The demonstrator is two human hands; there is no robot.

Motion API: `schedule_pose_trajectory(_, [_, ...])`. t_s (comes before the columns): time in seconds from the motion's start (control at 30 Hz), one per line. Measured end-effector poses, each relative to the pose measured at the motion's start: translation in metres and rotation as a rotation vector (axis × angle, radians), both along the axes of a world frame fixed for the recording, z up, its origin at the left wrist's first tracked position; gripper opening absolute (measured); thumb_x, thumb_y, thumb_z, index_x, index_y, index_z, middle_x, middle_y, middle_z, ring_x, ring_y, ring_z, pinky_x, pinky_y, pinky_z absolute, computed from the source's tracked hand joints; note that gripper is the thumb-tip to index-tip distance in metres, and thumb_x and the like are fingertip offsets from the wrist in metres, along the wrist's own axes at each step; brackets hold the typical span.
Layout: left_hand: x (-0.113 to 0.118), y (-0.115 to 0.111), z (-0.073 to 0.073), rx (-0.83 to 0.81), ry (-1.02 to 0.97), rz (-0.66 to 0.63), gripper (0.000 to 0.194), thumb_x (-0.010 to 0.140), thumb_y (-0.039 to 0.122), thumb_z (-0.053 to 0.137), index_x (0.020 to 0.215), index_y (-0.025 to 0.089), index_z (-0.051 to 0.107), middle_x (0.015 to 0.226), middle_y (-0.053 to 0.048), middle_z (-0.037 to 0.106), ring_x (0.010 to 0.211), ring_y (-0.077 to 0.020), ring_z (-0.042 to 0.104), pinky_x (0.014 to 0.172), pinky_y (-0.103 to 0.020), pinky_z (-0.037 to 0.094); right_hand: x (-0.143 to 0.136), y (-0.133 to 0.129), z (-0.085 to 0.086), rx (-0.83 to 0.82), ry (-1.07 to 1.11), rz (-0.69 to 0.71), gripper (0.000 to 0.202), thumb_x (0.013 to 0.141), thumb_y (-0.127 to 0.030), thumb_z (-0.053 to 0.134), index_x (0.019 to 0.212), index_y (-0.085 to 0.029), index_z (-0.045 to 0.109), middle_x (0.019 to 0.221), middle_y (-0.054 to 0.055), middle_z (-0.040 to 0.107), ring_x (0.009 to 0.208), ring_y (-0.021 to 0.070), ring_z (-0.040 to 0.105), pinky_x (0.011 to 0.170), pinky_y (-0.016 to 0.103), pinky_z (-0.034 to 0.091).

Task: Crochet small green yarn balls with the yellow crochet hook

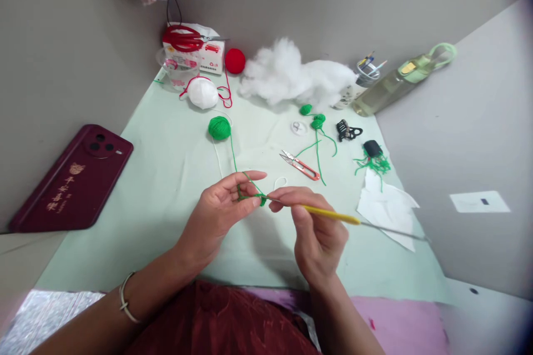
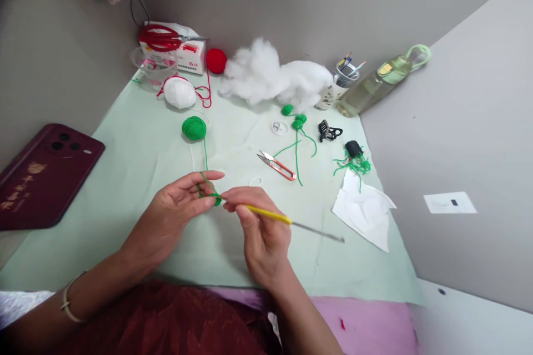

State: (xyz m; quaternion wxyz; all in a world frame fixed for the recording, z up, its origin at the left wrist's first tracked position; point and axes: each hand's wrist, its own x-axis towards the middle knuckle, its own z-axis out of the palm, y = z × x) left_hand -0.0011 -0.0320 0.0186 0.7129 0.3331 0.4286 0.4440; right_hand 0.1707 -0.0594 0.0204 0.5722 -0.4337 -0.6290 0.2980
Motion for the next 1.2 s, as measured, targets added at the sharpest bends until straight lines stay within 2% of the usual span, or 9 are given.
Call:
schedule_pose_trajectory(0.2, [0.000, -0.002, 0.000, 0.055, 0.113, 0.014, 0.030, 0.084, 0.023, 0.082, 0.113, 0.029, 0.082, 0.082, 0.004, 0.058, 0.079, -0.0116, 0.056, 0.081, -0.026, 0.047, -0.002, -0.005, -0.011, 0.254, -0.453, -0.038, 0.030, 0.102, -0.008, 0.055, 0.122, -0.024, 0.070, 0.111, 0.009, 0.079, 0.095, 0.0188, 0.076, 0.076, 0.030, 0.064])
schedule_pose_trajectory(0.33, [0.001, -0.002, -0.001, -0.052, -0.035, -0.035, 0.039, 0.082, 0.025, 0.086, 0.120, 0.028, 0.080, 0.080, 0.004, 0.060, 0.078, -0.0119, 0.057, 0.080, -0.026, 0.047, -0.004, -0.005, -0.020, 0.380, -0.626, -0.131, 0.038, 0.099, -0.006, 0.060, 0.127, -0.028, 0.074, 0.113, 0.008, 0.079, 0.099, 0.0203, 0.076, 0.080, 0.030, 0.063])
schedule_pose_trajectory(0.47, [-0.001, 0.003, -0.001, -0.257, -0.291, -0.118, 0.041, 0.081, 0.027, 0.086, 0.122, 0.021, 0.080, 0.080, 0.001, 0.063, 0.072, -0.0111, 0.054, 0.081, -0.028, 0.050, -0.004, -0.003, -0.013, 0.181, -0.355, -0.107, 0.034, 0.101, -0.010, 0.058, 0.123, -0.031, 0.075, 0.108, 0.006, 0.079, 0.094, 0.0207, 0.075, 0.079, 0.035, 0.063])
schedule_pose_trajectory(0.57, [-0.002, 0.004, 0.000, -0.250, -0.280, -0.093, 0.039, 0.082, 0.026, 0.086, 0.120, 0.022, 0.081, 0.077, 0.002, 0.063, 0.072, -0.0111, 0.054, 0.082, -0.028, 0.049, -0.005, 0.001, -0.005, -0.002, 0.029, -0.071, 0.025, 0.104, -0.016, 0.057, 0.109, -0.028, 0.078, 0.090, 0.003, 0.077, 0.076, 0.0177, 0.070, 0.070, 0.036, 0.060])
schedule_pose_trajectory(0.63, [-0.001, 0.003, 0.001, -0.194, -0.226, -0.100, 0.039, 0.081, 0.025, 0.086, 0.121, 0.024, 0.081, 0.083, 0.001, 0.069, 0.078, -0.0126, 0.059, 0.082, -0.027, 0.048, -0.006, 0.005, -0.003, -0.067, 0.145, -0.012, 0.022, 0.105, -0.020, 0.058, 0.104, -0.027, 0.079, 0.092, 0.004, 0.077, 0.080, 0.0183, 0.071, 0.070, 0.035, 0.060])
schedule_pose_trajectory(0.8, [0.004, -0.003, 0.001, -0.055, -0.143, -0.050, 0.038, 0.082, 0.025, 0.087, 0.120, 0.027, 0.081, 0.090, 0.002, 0.071, 0.090, -0.0143, 0.063, 0.090, -0.028, 0.048, -0.012, 0.004, -0.005, 0.021, -0.063, -0.045, 0.024, 0.103, -0.015, 0.060, 0.110, -0.028, 0.079, 0.098, 0.004, 0.080, 0.091, 0.0200, 0.075, 0.078, 0.037, 0.064])
schedule_pose_trajectory(0.97, [0.007, 0.003, -0.002, -0.209, -0.279, -0.111, 0.040, 0.082, 0.029, 0.087, 0.121, 0.021, 0.080, 0.086, 0.000, 0.068, 0.077, -0.0121, 0.057, 0.083, -0.028, 0.048, -0.009, -0.001, -0.008, 0.211, -0.348, -0.179, 0.032, 0.096, -0.009, 0.068, 0.116, -0.031, 0.080, 0.111, 0.007, 0.079, 0.093, 0.0210, 0.075, 0.075, 0.036, 0.063])
schedule_pose_trajectory(1.07, [0.006, 0.007, -0.003, -0.260, -0.350, -0.073, 0.026, 0.083, 0.026, 0.086, 0.108, 0.019, 0.084, 0.094, -0.003, 0.069, 0.077, -0.0121, 0.058, 0.088, -0.030, 0.050, -0.005, 0.002, -0.005, 0.115, -0.157, -0.186, 0.026, 0.101, -0.013, 0.063, 0.112, -0.029, 0.080, 0.097, 0.005, 0.079, 0.082, 0.0200, 0.073, 0.071, 0.037, 0.062])
schedule_pose_trajectory(1.2, [0.005, 0.006, -0.003, -0.134, -0.204, -0.037, 0.026, 0.083, 0.026, 0.086, 0.109, 0.024, 0.084, 0.090, 0.000, 0.070, 0.088, -0.0153, 0.061, 0.093, -0.030, 0.046, -0.005, 0.007, -0.002, -0.051, 0.105, -0.064, 0.020, 0.103, -0.021, 0.061, 0.103, -0.027, 0.080, 0.092, 0.004, 0.078, 0.074, 0.0181, 0.069, 0.066, 0.036, 0.059])
